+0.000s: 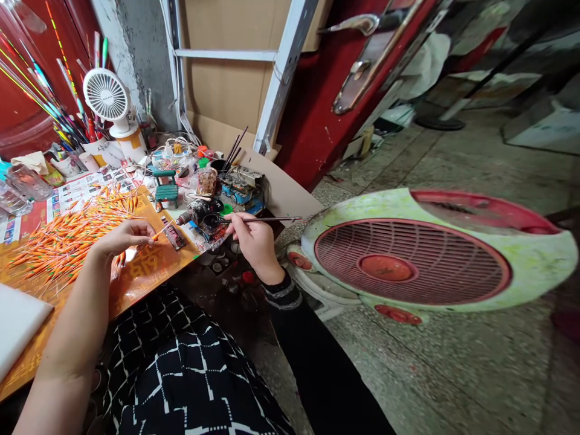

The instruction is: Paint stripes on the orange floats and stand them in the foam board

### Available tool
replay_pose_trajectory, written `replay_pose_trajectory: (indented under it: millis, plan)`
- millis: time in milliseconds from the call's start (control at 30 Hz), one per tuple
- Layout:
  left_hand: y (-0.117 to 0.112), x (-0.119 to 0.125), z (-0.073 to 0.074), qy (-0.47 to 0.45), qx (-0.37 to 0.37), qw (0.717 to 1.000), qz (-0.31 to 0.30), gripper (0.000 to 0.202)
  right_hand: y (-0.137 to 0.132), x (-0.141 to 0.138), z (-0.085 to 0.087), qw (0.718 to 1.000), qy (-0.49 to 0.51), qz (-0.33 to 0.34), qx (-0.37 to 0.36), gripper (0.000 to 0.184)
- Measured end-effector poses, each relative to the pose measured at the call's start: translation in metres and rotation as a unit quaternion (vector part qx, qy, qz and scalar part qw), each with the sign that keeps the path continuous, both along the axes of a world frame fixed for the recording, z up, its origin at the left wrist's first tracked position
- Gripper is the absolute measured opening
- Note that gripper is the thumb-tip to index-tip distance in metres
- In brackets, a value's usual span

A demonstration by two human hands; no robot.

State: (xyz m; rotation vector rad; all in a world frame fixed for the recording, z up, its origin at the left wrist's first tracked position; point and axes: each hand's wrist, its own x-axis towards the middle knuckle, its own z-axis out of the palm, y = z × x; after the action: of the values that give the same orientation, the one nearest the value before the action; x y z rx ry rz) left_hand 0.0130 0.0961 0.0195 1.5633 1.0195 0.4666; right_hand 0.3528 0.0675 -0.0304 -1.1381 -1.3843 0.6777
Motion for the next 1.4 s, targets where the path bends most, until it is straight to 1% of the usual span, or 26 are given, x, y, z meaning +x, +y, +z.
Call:
replay_pose_trajectory:
  millis: [67,167,233,333,467,533,633,667,733,833,933,1033,1233,1400]
  plan:
    - [0.001,-0.005,-0.002,0.018,-0.001,1.000,-0.014,0.031,0.001,-0.001,-0.002,1.000,-0.007,-0.006,-0.005,0.042]
    - [0.003,-0.012,-0.006,0.027,0.003,0.999,-0.024,0.033,0.000,0.002,-0.004,0.999,-0.008,-0.035,-0.009,0.042]
    - [0.004,-0.015,-0.007,0.028,0.004,0.999,-0.020,0.034,-0.002,0.006,-0.004,0.999,-0.004,-0.052,-0.008,0.042]
    - [0.003,-0.015,-0.006,0.035,-0.001,0.999,-0.010,0.035,-0.004,0.010,-0.003,0.998,0.000,-0.060,-0.006,0.040]
    - [0.002,-0.012,-0.004,0.039,0.000,0.999,-0.001,0.037,-0.007,0.011,-0.001,0.999,0.011,-0.051,0.009,0.038]
    - [0.002,-0.011,-0.005,0.037,-0.003,0.999,0.001,0.037,-0.009,0.011,0.000,1.000,-0.003,-0.023,0.015,0.036]
    - [0.003,-0.012,-0.007,0.045,-0.020,0.999,0.000,0.039,-0.012,0.011,0.000,0.998,-0.048,0.036,0.011,0.031]
    - [0.003,-0.012,-0.008,0.048,-0.023,0.999,0.003,0.039,-0.013,0.012,-0.001,0.997,-0.058,0.045,0.009,0.030]
    - [0.002,-0.012,-0.010,0.051,-0.024,0.998,0.010,0.038,-0.015,0.013,-0.003,0.997,-0.061,0.037,0.010,0.028]
    - [0.001,-0.011,-0.012,0.051,-0.016,0.998,0.014,0.035,-0.019,0.012,-0.009,0.999,-0.030,-0.010,0.023,0.026]
    - [0.001,-0.011,-0.013,0.049,-0.017,0.999,0.015,0.034,-0.025,0.002,-0.016,0.998,0.030,-0.037,0.048,0.026]
    - [0.001,-0.011,-0.014,0.049,-0.020,0.998,0.017,0.035,-0.035,-0.016,-0.026,0.994,0.078,-0.025,0.068,0.026]
    - [0.003,-0.012,-0.016,0.046,-0.008,0.998,0.033,0.037,-0.056,-0.054,-0.044,0.993,0.070,0.040,0.089,0.024]
    - [0.003,-0.013,-0.015,0.046,-0.012,0.998,0.043,0.036,-0.064,-0.070,-0.052,0.990,0.053,0.089,0.097,0.024]
